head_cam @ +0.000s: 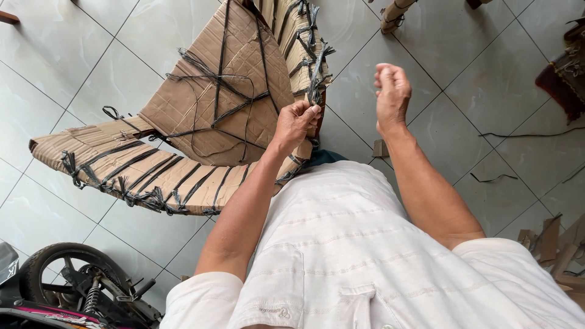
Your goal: Wrapping a wooden chair frame with cardboard and securing it with plastic straps.
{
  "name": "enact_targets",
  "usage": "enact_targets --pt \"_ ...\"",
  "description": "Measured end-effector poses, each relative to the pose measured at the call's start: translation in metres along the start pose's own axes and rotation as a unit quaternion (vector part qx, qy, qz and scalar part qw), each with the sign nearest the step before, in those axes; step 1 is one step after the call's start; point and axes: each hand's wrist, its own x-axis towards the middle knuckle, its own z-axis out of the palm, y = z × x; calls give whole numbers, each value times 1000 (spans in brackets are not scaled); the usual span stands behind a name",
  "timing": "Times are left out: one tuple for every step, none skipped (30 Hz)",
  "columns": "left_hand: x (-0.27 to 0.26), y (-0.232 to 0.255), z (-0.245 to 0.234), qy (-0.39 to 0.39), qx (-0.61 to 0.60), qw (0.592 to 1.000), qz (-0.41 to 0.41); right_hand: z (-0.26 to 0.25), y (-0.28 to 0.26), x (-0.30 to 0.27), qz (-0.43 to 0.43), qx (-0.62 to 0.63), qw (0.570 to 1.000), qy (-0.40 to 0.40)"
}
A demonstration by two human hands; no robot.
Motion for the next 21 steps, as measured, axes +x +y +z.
enact_targets --pt "3 -2 -1 -9 13 1000 6 1 -5 -6 -14 -29 995 -92" --pt "6 -5 -3 -18 26 999 12 1 -11 -13 -29 -58 981 -184" --pt "5 -4 -3 -18 26 999 12 7 -13 -22 -29 -58 981 -183" --pt "5 -3 -4 -24 51 998 21 13 -16 -32 -16 -67 965 -254" --pt "5 -2 -5 -30 76 996 31 19 -18 -41 -4 -76 944 -322" --pt "5 0 -6 -30 77 996 32 26 -5 -40 -5 -75 944 -322" --pt "3 2 -8 -33 135 990 33 33 8 -39 9 -69 937 -342" --pt "2 4 -10 -35 193 980 34 40 21 -37 22 -63 930 -362" --pt "4 1 -10 -35 193 980 33 43 23 -35 23 -63 929 -363" --pt "7 -1 -11 -38 213 976 36 45 26 -33 21 -66 927 -368" --pt "9 -4 -11 -42 232 971 38 47 28 -30 19 -71 925 -373" --pt "5 -4 -11 -42 231 971 37 46 30 -29 20 -72 925 -373" --pt "4 -2 -11 -36 211 976 29 46 31 -27 18 -78 927 -367" --pt "2 0 -11 -30 191 981 22 47 32 -25 17 -84 929 -360" --pt "3 -2 -10 -29 191 981 22 46 32 -27 16 -84 929 -361" --pt "4 -3 -10 -30 142 989 18 45 33 -28 4 -86 932 -353" --pt "4 -4 -9 -32 93 995 14 44 34 -30 -7 -88 935 -345" --pt "3 -1 -8 -31 91 995 14 43 36 -30 -7 -90 934 -346" --pt "2 1 -7 -32 79 996 16 41 39 -31 -21 -95 936 -337" --pt "0 3 -6 -34 67 997 18 40 42 -32 -36 -100 938 -329" --pt "-1 3 -6 -32 67 997 18 39 43 -34 -35 -100 938 -331"
